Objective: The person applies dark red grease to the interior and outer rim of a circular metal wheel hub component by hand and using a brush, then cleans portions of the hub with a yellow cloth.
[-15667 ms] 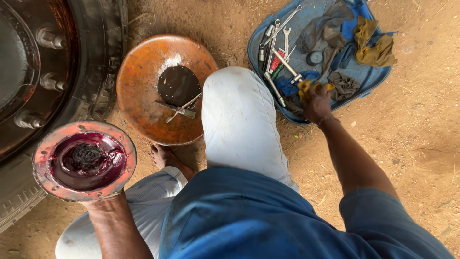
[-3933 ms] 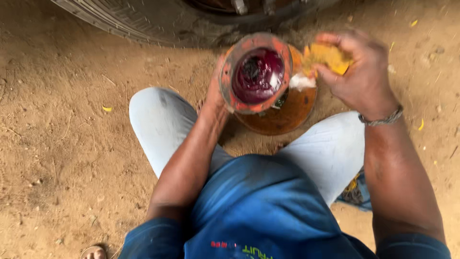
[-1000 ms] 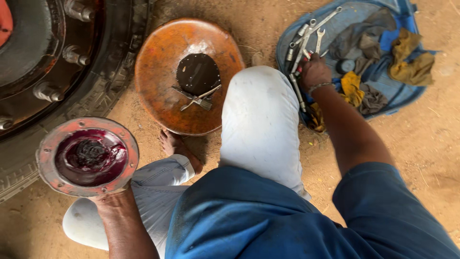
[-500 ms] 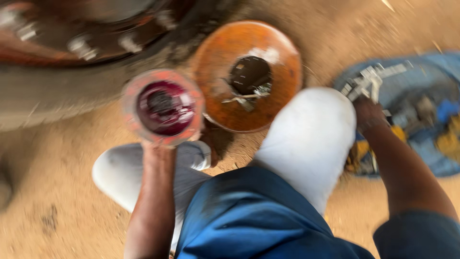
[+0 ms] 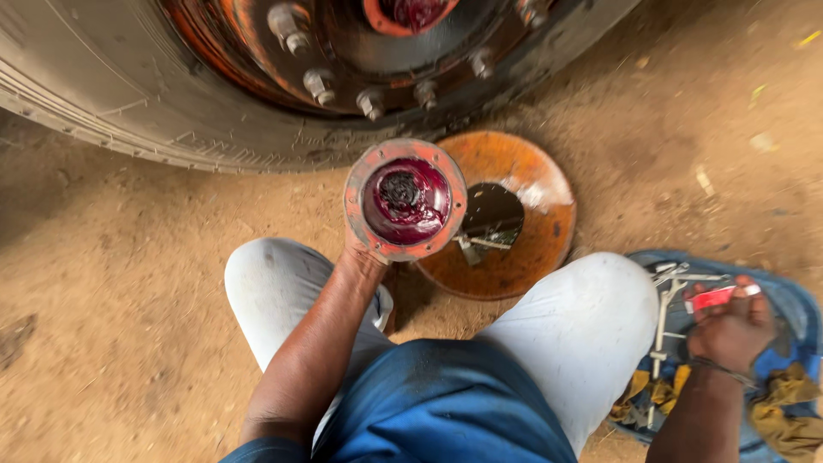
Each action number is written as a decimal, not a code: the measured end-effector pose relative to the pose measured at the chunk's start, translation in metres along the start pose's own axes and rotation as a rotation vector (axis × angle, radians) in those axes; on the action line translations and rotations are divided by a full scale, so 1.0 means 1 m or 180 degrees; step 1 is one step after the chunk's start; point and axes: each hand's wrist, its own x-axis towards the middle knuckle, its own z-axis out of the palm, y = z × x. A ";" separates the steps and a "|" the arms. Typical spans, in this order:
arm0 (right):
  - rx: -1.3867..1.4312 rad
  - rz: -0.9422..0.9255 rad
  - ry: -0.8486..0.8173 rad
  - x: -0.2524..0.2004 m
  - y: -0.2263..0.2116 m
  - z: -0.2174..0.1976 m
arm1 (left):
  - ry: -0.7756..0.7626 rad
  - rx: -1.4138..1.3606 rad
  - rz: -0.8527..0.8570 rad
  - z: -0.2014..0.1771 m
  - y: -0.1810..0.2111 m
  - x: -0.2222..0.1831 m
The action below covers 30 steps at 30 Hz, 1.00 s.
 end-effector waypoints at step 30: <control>0.0147 0.0267 -0.2569 -0.163 -0.131 0.392 | -0.0560 -0.0286 -0.0006 -0.034 0.031 -0.035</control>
